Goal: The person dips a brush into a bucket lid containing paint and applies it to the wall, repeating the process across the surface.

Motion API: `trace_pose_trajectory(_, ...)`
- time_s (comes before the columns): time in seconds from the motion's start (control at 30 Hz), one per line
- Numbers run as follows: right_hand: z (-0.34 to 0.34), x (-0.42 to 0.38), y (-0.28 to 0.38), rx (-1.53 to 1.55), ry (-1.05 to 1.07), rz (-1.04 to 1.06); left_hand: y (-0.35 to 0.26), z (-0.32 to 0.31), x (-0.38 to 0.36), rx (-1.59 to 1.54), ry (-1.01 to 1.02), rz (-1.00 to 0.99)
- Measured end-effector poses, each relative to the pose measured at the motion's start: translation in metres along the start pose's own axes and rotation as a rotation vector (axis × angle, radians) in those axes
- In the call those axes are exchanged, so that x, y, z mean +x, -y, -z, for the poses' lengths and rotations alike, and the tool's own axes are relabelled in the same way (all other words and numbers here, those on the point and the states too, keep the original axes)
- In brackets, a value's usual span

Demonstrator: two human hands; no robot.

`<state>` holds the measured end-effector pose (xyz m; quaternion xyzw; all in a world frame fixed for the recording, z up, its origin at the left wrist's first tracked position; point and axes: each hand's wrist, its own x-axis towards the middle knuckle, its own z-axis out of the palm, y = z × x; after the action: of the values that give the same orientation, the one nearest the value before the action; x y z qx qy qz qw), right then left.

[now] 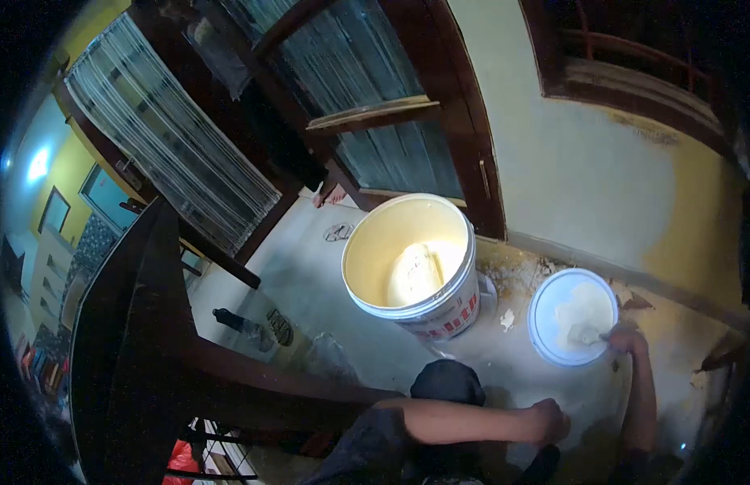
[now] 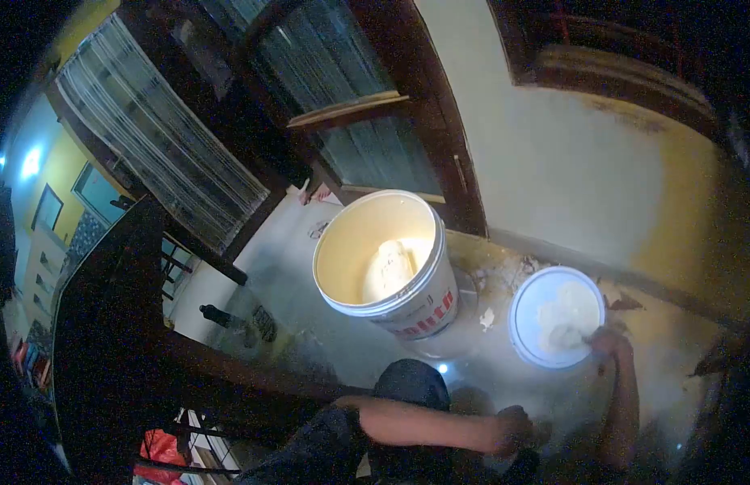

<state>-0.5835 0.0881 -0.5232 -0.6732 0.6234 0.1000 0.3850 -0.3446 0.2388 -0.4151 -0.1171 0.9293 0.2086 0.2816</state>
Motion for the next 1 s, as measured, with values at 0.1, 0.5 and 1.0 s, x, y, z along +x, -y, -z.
trace_pose_trajectory(0.1,0.011,-0.008,-0.002,0.240,-0.114,0.164,0.003,-0.008,0.009,0.026,0.020,0.068)
trace_pose_trajectory(0.5,0.019,-0.038,0.076,0.822,-0.795,0.212,-0.007,0.025,-0.031,-0.057,-0.025,-0.001)
trace_pose_trajectory(1.0,0.138,0.005,0.090,0.848,-1.443,0.018,0.000,0.023,-0.023,-0.034,-0.040,0.025)
